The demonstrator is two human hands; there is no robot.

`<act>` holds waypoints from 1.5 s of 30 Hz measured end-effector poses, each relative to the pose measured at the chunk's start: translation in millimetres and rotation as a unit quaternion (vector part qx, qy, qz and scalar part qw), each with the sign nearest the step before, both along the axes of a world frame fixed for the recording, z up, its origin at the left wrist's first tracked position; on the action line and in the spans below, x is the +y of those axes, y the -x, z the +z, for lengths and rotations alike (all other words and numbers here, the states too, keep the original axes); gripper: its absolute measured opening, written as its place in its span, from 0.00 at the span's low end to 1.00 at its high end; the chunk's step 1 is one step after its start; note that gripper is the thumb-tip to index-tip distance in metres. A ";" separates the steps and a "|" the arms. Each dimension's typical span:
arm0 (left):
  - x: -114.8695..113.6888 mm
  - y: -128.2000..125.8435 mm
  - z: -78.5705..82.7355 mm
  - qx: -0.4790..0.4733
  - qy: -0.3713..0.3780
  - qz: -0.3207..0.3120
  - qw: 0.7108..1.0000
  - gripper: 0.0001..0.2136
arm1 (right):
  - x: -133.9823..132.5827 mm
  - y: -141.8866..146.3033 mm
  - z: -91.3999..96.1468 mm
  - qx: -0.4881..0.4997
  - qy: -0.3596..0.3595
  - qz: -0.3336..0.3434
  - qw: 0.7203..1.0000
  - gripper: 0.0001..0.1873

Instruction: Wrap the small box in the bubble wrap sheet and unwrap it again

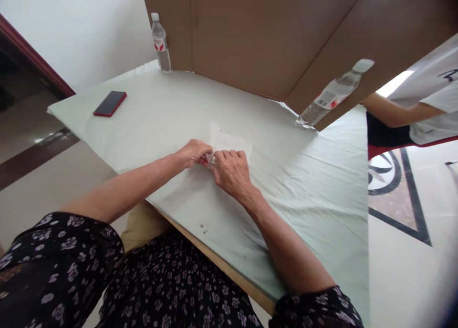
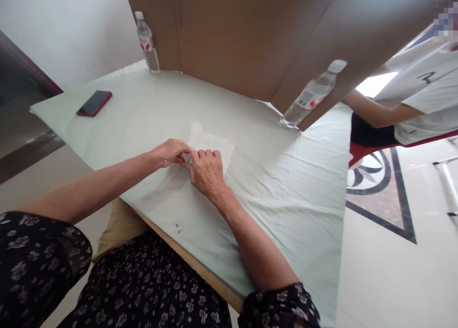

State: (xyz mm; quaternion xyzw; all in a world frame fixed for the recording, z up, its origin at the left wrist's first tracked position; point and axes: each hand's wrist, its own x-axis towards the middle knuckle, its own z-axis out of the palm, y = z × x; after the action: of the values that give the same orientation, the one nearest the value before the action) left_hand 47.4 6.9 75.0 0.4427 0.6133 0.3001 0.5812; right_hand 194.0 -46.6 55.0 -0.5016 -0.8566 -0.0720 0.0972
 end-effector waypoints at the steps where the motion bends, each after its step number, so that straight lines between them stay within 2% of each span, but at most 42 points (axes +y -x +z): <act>1: -0.8 -0.5 0.5 0.003 -0.004 -0.002 1.000 0.09 | -0.2 -0.2 0.9 -0.001 0.004 0.001 1.000 0.11; 7: -1.6 -1.8 1.8 0.053 -0.025 0.000 0.998 0.08 | -0.1 -1.6 -2.8 -0.007 0.002 0.009 1.000 0.13; 13: 8.6 0.2 0.2 0.105 -0.029 0.009 0.994 0.13 | 0.6 -0.6 -9.4 -0.025 -0.009 0.002 1.000 0.12; 20: 15.8 5.2 0.2 0.116 -0.002 0.004 0.993 0.11 | 1.4 -1.8 -11.6 -0.020 -0.018 0.007 1.000 0.13; 24: 15.5 -0.2 3.6 0.108 -0.004 0.003 0.994 0.12 | 3.5 -1.1 -10.9 -0.016 -0.015 0.007 1.000 0.12; 30: 12.7 -15.5 15.5 0.094 0.006 -0.029 0.995 0.12 | -0.8 -1.6 2.6 0.003 0.035 0.012 0.999 0.16; 34: 11.9 -13.9 21.8 0.074 0.017 -0.063 0.995 0.10 | -0.3 -9.1 16.5 0.039 0.090 0.010 0.995 0.16; 38: 11.1 -8.9 24.4 0.066 0.016 -0.090 0.994 0.06 | 9.2 -19.1 21.2 0.100 0.130 0.014 0.986 0.19; 41: 7.3 -7.8 21.4 0.091 -0.020 -0.126 0.988 0.05 | 15.3 -27.5 20.3 0.166 0.146 0.017 0.975 0.18; 43: 4.0 -7.4 16.3 0.161 -0.088 -0.167 0.969 0.06 | 15.5 -37.0 20.2 0.216 0.129 0.006 0.968 0.15; 45: 1.1 -6.5 9.4 0.229 -0.155 -0.190 0.942 0.08 | 11.6 -52.2 20.3 0.248 0.102 -0.033 0.963 0.13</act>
State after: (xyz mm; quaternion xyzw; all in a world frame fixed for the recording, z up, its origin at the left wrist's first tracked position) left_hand 53.9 8.0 84.4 0.6923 0.5802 0.1659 0.3956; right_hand 246.3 -35.0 75.2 -0.5390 -0.7913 0.1393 0.2528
